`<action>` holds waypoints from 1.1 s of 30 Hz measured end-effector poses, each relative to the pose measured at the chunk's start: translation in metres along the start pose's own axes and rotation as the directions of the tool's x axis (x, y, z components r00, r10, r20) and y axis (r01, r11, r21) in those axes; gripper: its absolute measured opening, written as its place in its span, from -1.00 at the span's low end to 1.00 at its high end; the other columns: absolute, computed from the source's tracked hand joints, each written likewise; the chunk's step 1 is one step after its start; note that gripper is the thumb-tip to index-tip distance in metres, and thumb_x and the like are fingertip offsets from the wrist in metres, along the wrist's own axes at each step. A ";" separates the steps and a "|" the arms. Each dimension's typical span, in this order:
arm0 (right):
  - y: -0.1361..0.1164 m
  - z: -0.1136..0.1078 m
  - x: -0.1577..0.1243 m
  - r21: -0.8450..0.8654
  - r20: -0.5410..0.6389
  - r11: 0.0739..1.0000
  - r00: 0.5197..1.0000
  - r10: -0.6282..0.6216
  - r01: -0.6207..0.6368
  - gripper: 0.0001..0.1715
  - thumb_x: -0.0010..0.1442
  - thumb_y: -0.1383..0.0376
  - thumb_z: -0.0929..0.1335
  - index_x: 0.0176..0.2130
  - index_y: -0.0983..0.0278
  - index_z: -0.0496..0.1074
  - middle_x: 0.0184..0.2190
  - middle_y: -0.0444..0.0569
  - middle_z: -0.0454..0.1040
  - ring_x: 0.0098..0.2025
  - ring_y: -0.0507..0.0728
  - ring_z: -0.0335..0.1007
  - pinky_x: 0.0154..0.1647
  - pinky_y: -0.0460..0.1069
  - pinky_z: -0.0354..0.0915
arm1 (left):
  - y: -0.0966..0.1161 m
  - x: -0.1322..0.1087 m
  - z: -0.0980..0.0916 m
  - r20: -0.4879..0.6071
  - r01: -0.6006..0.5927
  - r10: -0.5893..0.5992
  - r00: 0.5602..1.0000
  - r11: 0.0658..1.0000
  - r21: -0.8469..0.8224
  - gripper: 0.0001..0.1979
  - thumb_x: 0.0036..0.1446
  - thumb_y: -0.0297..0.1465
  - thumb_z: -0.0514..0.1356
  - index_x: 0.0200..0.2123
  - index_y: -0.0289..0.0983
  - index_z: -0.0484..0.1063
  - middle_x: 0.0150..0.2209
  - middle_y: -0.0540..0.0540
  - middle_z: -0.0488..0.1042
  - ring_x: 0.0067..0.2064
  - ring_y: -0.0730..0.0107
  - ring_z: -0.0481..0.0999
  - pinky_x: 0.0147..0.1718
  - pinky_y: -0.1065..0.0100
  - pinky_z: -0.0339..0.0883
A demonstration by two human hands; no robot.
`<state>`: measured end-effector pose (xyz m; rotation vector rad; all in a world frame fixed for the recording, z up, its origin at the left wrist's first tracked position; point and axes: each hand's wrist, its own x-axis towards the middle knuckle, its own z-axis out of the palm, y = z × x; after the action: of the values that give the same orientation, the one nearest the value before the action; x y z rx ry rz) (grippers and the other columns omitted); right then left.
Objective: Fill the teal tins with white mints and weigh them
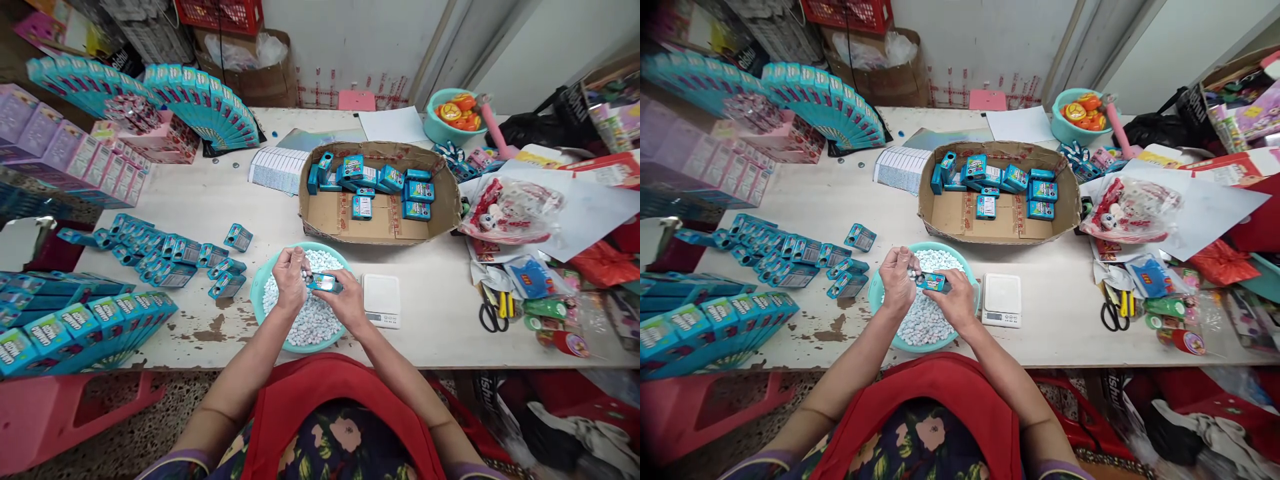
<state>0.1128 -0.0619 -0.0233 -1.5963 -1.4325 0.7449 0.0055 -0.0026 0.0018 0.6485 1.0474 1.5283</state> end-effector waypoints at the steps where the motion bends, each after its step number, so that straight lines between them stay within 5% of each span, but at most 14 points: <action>1: 0.001 0.000 0.000 0.009 0.001 1.000 1.000 0.004 -0.004 -0.54 -0.15 0.22 0.55 -0.19 0.17 0.49 -0.23 -0.09 0.50 -0.12 0.16 0.39 -0.07 0.05 0.29 | 0.000 0.000 0.000 -0.004 0.002 -0.002 1.000 1.000 -0.008 -0.64 0.00 -0.17 0.30 -0.53 -0.28 0.24 -0.66 0.11 0.18 -0.64 0.62 0.19 -0.68 0.53 0.06; 6: 0.003 0.001 -0.001 0.045 0.007 0.998 0.999 0.034 -0.035 -0.54 -0.16 0.21 0.55 -0.20 0.18 0.50 -0.23 -0.09 0.50 -0.13 0.16 0.40 -0.06 0.05 0.29 | 0.000 -0.001 0.000 -0.012 0.059 -0.059 0.998 0.998 -0.008 -0.63 -0.02 -0.12 0.30 -0.48 -0.27 0.26 -0.71 0.16 0.10 -0.69 0.60 0.18 -0.71 0.52 0.04; 13: 0.001 -0.001 -0.001 0.041 0.032 0.998 0.998 0.054 -0.055 -0.54 -0.17 0.22 0.55 -0.20 0.18 0.50 -0.24 -0.09 0.49 -0.13 0.16 0.39 -0.08 0.04 0.28 | -0.002 -0.002 0.001 -0.030 -0.009 0.009 1.000 1.000 -0.005 -0.64 0.02 -0.13 0.28 -0.48 -0.28 0.26 -0.68 0.15 0.09 -0.65 0.60 0.20 -0.66 0.52 0.10; 18: 0.003 -0.001 0.002 0.084 0.039 0.994 0.997 0.073 -0.076 -0.54 -0.18 0.23 0.56 -0.21 0.19 0.51 -0.25 -0.09 0.48 -0.14 0.15 0.38 -0.08 0.03 0.27 | 0.002 0.000 0.005 0.009 0.054 -0.054 0.999 0.998 -0.045 -0.67 0.05 -0.15 0.26 -0.45 -0.27 0.26 -0.68 0.17 0.00 -0.68 0.64 0.06 -0.71 0.54 -0.05; 21: 0.011 -0.018 -0.001 0.215 0.064 0.965 0.988 0.140 -0.151 -0.52 -0.20 0.19 0.56 -0.23 0.21 0.50 -0.28 -0.10 0.47 -0.19 0.14 0.39 -0.13 0.02 0.29 | 0.003 0.008 -0.006 0.002 0.075 -0.075 0.997 0.997 -0.037 -0.68 0.08 -0.14 0.22 -0.44 -0.25 0.24 -0.68 0.18 -0.06 -0.70 0.62 -0.01 -0.74 0.53 -0.15; 23: 0.022 -0.040 -0.008 0.309 0.078 0.921 0.972 0.223 -0.236 -0.50 -0.20 0.17 0.56 -0.23 0.23 0.47 -0.31 -0.11 0.47 -0.24 0.12 0.40 -0.19 0.00 0.31 | -0.001 0.016 -0.025 -0.005 0.062 -0.062 0.998 0.992 0.111 -0.70 0.09 -0.13 0.19 -0.45 -0.23 0.26 -0.68 0.16 0.00 -0.69 0.58 0.05 -0.72 0.52 -0.07; 25: 0.038 -0.065 -0.018 0.333 0.029 0.900 0.957 0.289 -0.282 -0.51 -0.17 0.17 0.55 -0.22 0.24 0.43 -0.30 -0.10 0.46 -0.26 0.11 0.40 -0.22 -0.01 0.31 | -0.008 0.022 -0.050 0.108 0.031 -0.088 0.990 0.894 0.446 -0.73 0.04 -0.15 0.21 -0.46 -0.23 0.32 -0.64 0.08 0.22 -0.58 0.48 0.28 -0.60 0.46 0.16; 28: 0.071 -0.094 -0.032 0.241 -0.094 0.932 0.950 0.299 -0.270 -0.56 -0.11 0.20 0.52 -0.21 0.24 0.42 -0.24 -0.07 0.45 -0.18 0.12 0.38 -0.15 0.00 0.29 | -0.018 0.030 -0.071 0.349 -0.232 -0.137 0.927 0.523 0.820 -0.80 -0.01 -0.21 0.25 -0.42 -0.21 0.45 -0.34 -0.08 0.51 -0.21 0.22 0.47 -0.19 0.26 0.32; 30: 0.094 -0.104 -0.036 0.201 -0.151 0.934 0.933 0.326 -0.294 -0.56 -0.09 0.19 0.51 -0.20 0.25 0.42 -0.23 -0.07 0.44 -0.18 0.12 0.37 -0.15 0.00 0.29 | -0.023 0.041 -0.058 0.426 -0.382 -0.032 0.904 0.382 0.841 -0.79 0.09 -0.21 0.17 -0.32 -0.20 0.47 -0.23 -0.09 0.51 -0.11 0.19 0.45 -0.06 0.21 0.28; 33: 0.126 -0.108 -0.037 0.188 -0.228 0.911 0.886 0.405 -0.368 -0.53 -0.10 0.15 0.51 -0.19 0.26 0.41 -0.26 -0.07 0.44 -0.23 0.12 0.37 -0.19 0.01 0.31 | -0.041 0.073 0.004 0.551 -0.525 0.016 0.835 0.327 0.786 -0.75 0.20 -0.23 0.06 -0.18 -0.21 0.44 -0.19 -0.09 0.47 -0.13 0.28 0.46 -0.09 0.29 0.31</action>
<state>0.2596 -0.1185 -0.0873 -1.8169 -0.8587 0.8036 0.0111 0.0687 -0.0423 2.0129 1.4262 0.7890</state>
